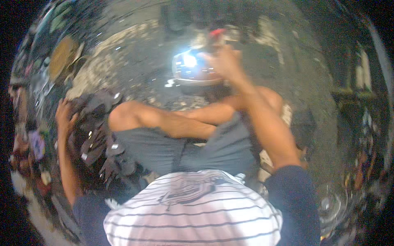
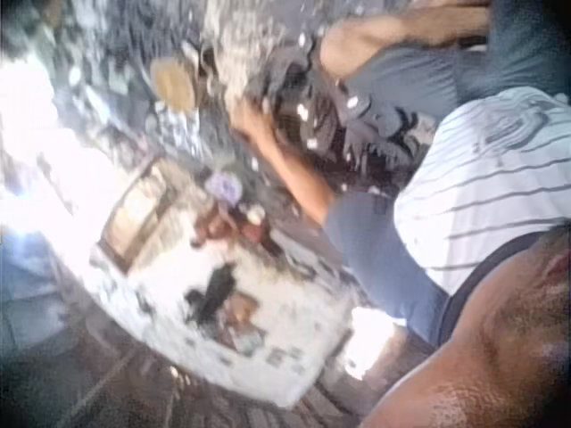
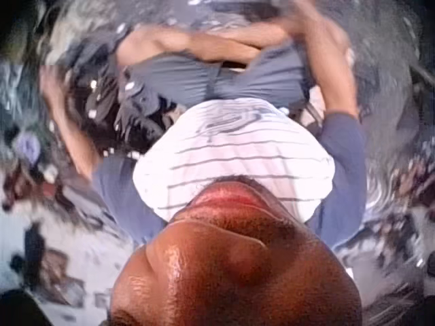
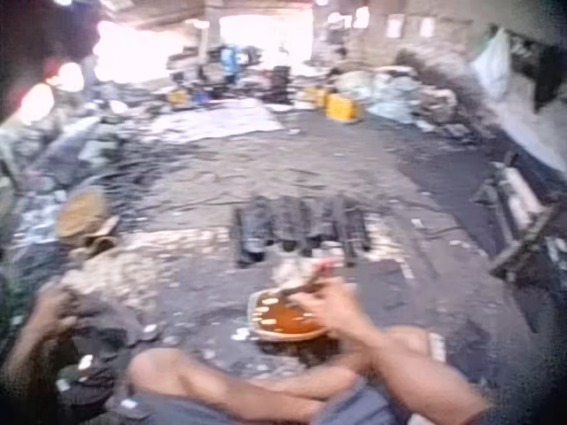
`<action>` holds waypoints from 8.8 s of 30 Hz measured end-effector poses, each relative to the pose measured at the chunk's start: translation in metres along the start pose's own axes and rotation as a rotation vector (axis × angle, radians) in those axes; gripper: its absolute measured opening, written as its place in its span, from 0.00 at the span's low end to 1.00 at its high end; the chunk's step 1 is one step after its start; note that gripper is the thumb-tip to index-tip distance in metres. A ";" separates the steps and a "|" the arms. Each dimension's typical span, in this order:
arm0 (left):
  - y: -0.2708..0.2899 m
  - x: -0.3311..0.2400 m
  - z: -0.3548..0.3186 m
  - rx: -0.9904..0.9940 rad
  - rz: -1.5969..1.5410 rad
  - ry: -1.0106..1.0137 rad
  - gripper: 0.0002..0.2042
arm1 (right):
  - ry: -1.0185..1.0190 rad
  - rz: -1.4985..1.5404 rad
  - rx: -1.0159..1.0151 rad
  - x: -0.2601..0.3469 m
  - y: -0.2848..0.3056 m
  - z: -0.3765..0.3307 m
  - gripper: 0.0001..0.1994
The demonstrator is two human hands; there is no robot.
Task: The person pours a brown liquid from a yellow tin into a small container, then uses a brush to apply the liquid to the soles of several black flip-flops. The person handles each flip-flop one at a time, repeatedly dipping the brush and coating the sole before setting it aside.
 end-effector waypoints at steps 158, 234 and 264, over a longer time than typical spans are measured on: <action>0.102 -0.257 -0.032 -0.502 -1.099 0.280 0.34 | 0.393 0.909 -0.605 0.030 0.178 -0.068 0.12; 0.073 -0.396 0.130 0.018 -2.738 0.129 0.31 | 0.860 0.562 0.163 0.071 -0.022 -0.154 0.16; -0.159 -0.064 0.090 -0.018 -0.155 0.348 0.36 | 0.220 0.520 -0.057 0.028 0.026 -0.032 0.22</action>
Point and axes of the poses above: each hand's wrist, its own z-axis towards the middle knuckle, its own y-axis out of the back of the hand, x = y × z, the point moved 3 cm from there along z, towards the middle knuckle, and after that the axes turned 5 degrees about x, right-handed, at the moved point
